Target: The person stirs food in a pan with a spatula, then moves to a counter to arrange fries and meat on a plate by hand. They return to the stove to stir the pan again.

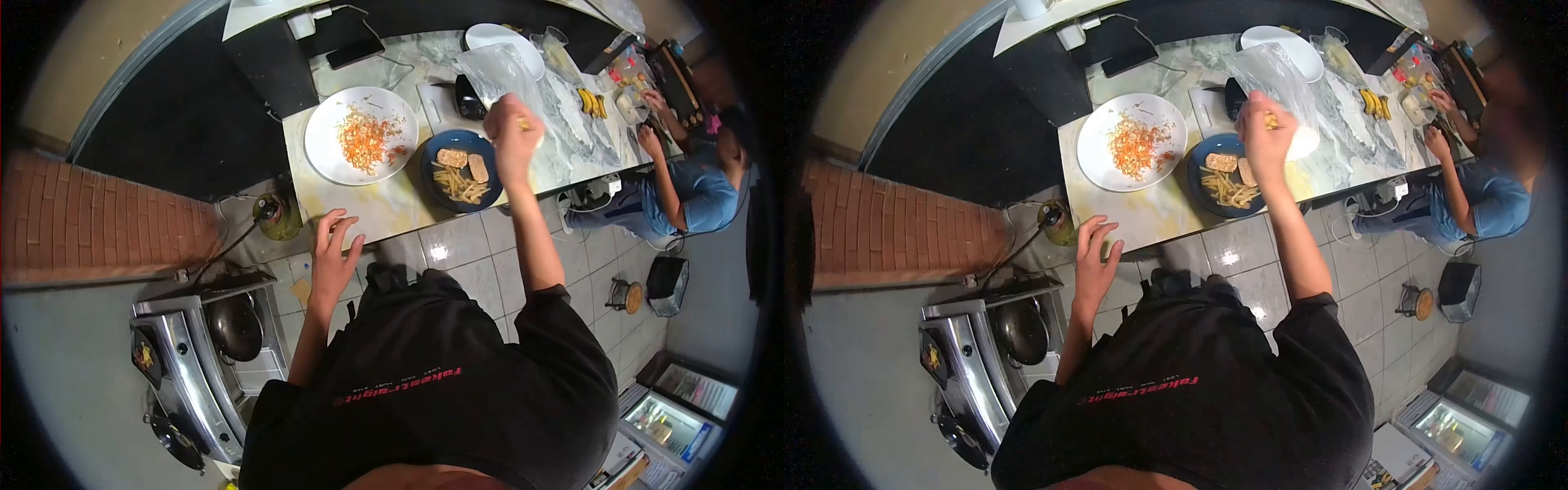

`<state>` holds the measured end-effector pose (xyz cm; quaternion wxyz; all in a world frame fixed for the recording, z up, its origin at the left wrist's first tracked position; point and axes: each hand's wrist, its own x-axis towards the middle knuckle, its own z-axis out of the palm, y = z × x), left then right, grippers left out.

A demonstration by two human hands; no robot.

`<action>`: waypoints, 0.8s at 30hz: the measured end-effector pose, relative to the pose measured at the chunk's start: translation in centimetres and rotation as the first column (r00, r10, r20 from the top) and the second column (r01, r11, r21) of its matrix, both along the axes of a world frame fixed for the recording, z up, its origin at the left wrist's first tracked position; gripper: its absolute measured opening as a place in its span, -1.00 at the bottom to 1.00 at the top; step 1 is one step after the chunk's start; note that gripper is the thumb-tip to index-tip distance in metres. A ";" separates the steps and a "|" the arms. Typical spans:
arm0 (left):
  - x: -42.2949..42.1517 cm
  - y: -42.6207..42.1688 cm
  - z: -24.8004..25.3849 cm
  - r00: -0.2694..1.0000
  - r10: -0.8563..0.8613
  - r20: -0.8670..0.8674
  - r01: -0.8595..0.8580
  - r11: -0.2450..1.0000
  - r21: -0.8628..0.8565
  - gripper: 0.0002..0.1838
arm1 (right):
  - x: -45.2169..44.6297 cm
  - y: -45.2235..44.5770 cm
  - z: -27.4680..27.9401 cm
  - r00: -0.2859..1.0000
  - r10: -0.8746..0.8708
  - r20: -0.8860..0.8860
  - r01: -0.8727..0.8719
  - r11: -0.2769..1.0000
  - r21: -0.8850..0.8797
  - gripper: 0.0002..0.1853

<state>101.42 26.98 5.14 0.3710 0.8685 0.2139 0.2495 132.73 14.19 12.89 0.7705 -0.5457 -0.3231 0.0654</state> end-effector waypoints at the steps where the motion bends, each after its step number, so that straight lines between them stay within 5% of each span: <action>1: -0.1 -0.6 0.1 1.000 0.016 0.002 -0.016 1.000 -0.005 -0.70 | 0.3 0.7 -4.2 0.980 -0.119 0.158 0.151 0.967 -0.206 -0.66; 2: -0.1 -1.1 0.3 0.999 0.045 -0.001 -0.045 0.999 -0.014 -0.71 | 0.3 1.3 -10.4 0.922 -0.196 0.333 0.320 0.871 -0.373 -0.67; 3: -0.5 -1.7 0.5 0.998 0.069 -0.009 -0.070 0.997 -0.017 -0.71 | 0.5 0.9 -15.0 0.966 -0.090 0.241 0.232 0.706 -0.669 -0.67; 5: -0.7 -2.7 0.7 0.994 0.110 0.021 -0.110 0.994 0.011 -0.72 | 1.1 0.2 -14.7 0.954 -0.124 0.274 0.266 0.769 -0.581 -0.71; 7: -1.1 -4.5 0.7 0.990 0.138 0.024 -0.139 0.990 0.023 -0.73 | 1.1 -0.1 -6.4 0.938 -0.142 0.316 0.253 0.903 -0.347 -0.72; 8: -1.1 -5.3 0.6 0.989 0.147 0.011 -0.147 0.989 0.000 -0.73 | 1.8 -0.8 -2.9 0.981 -0.061 0.185 0.127 0.921 -0.369 -0.70; 10: -0.1 -6.3 0.9 0.986 0.164 0.024 -0.164 0.986 -0.005 -0.73 | 2.9 -1.7 1.1 0.984 0.174 0.028 -0.174 0.985 -0.010 -0.67; 11: -0.1 -7.1 1.1 0.987 0.160 0.017 -0.160 0.987 -0.032 -0.73 | 2.8 -1.7 -0.1 0.997 0.077 0.010 -0.076 0.994 -0.078 -0.70; 12: -0.1 -8.1 1.0 0.987 0.159 0.008 -0.158 0.985 -0.066 -0.73 | 3.2 -0.3 -6.2 0.965 -0.096 0.245 0.166 0.944 -0.284 -0.73; 13: 0.0 -8.7 0.7 0.983 0.180 0.019 -0.177 0.978 -0.111 -0.73 | 0.6 -1.7 -8.1 0.947 0.043 0.320 0.161 0.795 -0.585 -0.77; 14: -0.4 -9.6 0.5 0.983 0.184 0.009 -0.182 0.977 -0.114 -0.73 | 1.1 -1.8 -15.3 0.940 0.105 0.326 0.100 0.826 -0.554 -0.76; 16: -0.1 -10.2 0.2 0.975 0.216 0.050 -0.218 0.976 0.019 -0.74 | 0.5 -2.8 -14.8 0.956 0.134 0.259 0.032 0.835 -0.550 -0.75; 17: -0.5 -10.8 -0.3 0.964 0.261 0.055 -0.256 0.963 -0.080 -0.76 | 0.5 -3.0 -12.3 0.975 0.139 0.175 -0.047 0.893 -0.448 -0.73; 18: -0.9 -11.3 -0.5 0.954 0.289 0.074 -0.276 0.949 -0.149 -0.77 | 0.8 -3.3 -9.7 0.968 0.063 0.243 0.051 0.899 -0.436 -0.75; 20: -1.7 -11.7 -3.7 0.927 0.321 0.193 -0.271 0.931 -0.245 -0.83 | 1.9 -3.9 -3.4 0.973 0.229 -0.031 -0.231 0.953 -0.196 -0.79; 21: -1.9 -11.9 -3.9 0.924 0.330 0.196 -0.280 0.929 -0.243 -0.83 | 1.4 -4.3 0.3 0.951 0.307 0.013 -0.307 0.951 -0.024 -0.74; 22: -2.5 -12.4 -4.0 0.910 0.353 0.217 -0.251 0.887 -0.386 -0.83 | 1.0 -4.5 3.3 0.895 0.431 -0.114 -0.424 0.902 0.086 -0.54; 24: -3.1 -13.8 -4.2 0.891 0.395 0.224 -0.230 0.818 -0.527 -0.79 | 4.3 -5.0 2.2 0.397 0.856 -0.332 -0.651 0.517 0.555 -0.58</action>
